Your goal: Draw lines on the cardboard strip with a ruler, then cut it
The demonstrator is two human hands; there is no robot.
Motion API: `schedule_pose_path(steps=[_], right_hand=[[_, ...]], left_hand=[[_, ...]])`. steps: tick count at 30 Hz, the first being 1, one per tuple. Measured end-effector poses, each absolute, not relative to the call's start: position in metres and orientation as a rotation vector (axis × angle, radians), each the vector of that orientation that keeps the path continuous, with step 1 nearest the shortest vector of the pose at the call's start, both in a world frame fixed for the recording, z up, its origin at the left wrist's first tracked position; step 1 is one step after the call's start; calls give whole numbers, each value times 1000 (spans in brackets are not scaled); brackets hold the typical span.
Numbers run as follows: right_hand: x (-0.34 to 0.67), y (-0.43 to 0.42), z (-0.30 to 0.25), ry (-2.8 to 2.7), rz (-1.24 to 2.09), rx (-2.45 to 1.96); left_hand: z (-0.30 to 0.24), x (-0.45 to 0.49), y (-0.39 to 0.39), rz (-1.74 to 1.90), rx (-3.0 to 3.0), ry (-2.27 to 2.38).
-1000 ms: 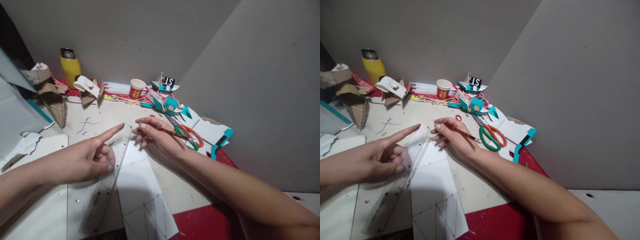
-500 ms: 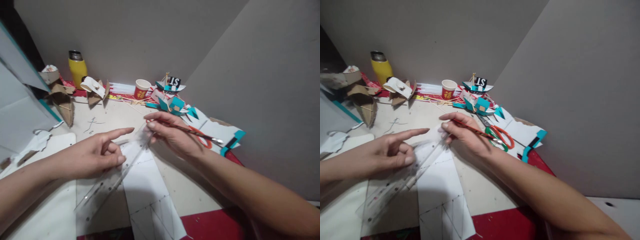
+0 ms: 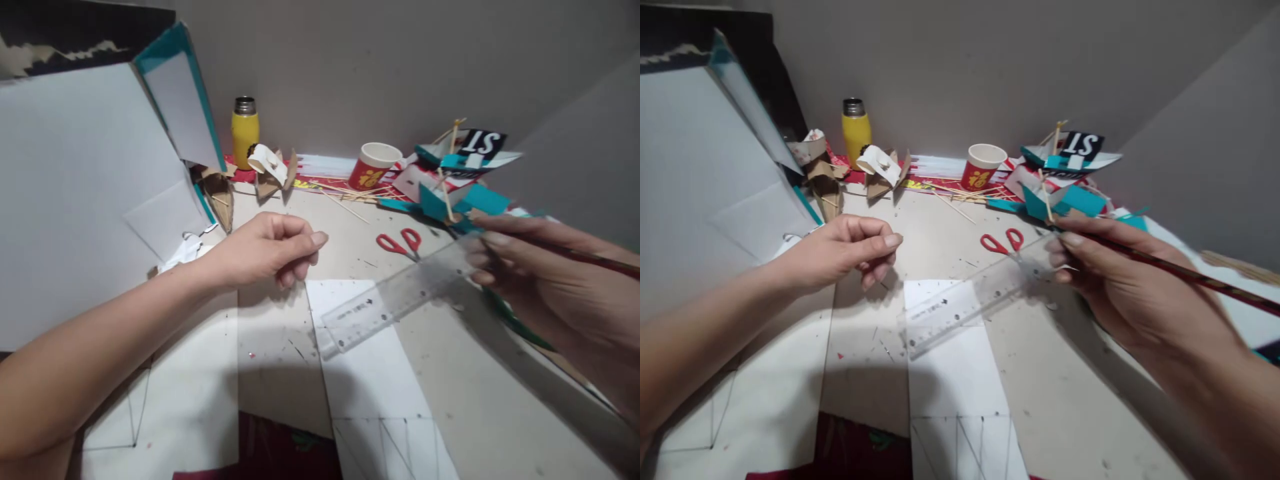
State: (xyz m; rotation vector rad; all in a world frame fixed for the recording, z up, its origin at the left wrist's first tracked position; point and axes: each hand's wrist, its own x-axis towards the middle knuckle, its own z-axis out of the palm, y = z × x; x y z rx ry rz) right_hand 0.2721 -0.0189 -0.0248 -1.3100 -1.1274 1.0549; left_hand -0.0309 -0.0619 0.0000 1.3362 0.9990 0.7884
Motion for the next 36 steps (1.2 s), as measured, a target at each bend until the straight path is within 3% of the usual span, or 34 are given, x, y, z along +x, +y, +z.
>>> schedule_pose_path(steps=[16, 23, 36], right_hand=[[287, -12, -10, -1078, 1215, -1190], [267, -11, 11, -1238, 1250, -992], [235, -5, 6, -1439, 1370, -898]], left_hand=[[60, -5, -72, 571, 1525, 1065], [58, 15, -63, 515, 1784, 1115], [51, 12, -70, 513, 1488, 1169]])
